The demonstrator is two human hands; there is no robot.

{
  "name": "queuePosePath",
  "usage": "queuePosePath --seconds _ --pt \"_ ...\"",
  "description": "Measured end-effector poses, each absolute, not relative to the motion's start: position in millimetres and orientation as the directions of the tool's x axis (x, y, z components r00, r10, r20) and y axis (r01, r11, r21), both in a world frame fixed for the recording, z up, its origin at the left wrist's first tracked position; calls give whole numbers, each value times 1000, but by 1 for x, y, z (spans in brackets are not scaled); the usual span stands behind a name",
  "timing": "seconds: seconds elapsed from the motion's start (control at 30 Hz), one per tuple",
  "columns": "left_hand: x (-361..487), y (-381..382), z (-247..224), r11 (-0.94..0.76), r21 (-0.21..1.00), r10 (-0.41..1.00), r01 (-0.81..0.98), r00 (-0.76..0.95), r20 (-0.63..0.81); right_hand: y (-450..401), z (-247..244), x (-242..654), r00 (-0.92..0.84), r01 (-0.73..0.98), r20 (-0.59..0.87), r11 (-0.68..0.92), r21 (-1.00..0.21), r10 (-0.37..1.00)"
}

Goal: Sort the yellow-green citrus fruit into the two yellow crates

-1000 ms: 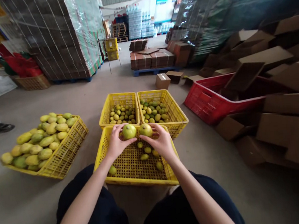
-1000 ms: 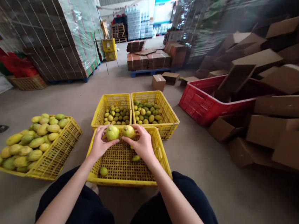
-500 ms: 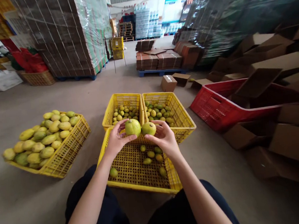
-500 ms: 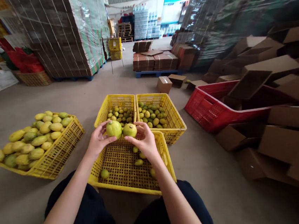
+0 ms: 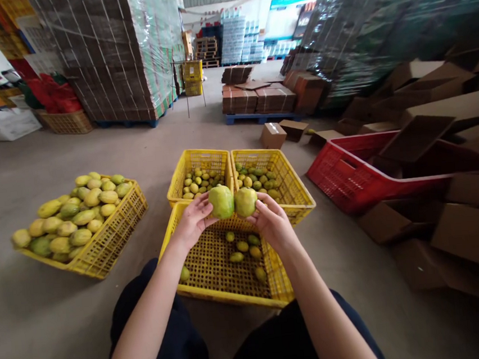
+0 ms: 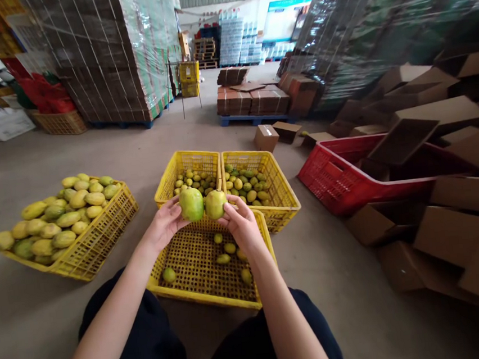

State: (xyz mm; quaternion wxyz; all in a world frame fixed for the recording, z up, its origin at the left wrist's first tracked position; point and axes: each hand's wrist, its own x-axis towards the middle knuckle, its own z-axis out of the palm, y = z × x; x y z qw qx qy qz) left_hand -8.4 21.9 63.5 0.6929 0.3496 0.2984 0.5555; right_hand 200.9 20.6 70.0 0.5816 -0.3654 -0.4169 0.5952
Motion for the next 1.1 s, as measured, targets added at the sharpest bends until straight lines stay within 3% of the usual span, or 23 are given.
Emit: queuePosePath --seconds 0.2,0.37,0.6,0.77,1.1 --pt "2 22 60 167 804 983 -571 159 -91 22 62 192 -33 -360 30 16 -933 999" --pt "18 12 62 150 814 982 -561 178 -58 19 56 180 -46 -290 -22 -35 -956 999" --pt "23 14 50 48 832 998 -552 51 -24 13 55 172 -110 -234 34 7 -972 993" --pt "22 16 52 67 807 998 -587 43 -51 11 53 169 -89 -151 77 63 -987 993" --pt "12 21 59 146 807 984 -572 171 -57 19 62 174 -34 -298 47 35 -954 998"
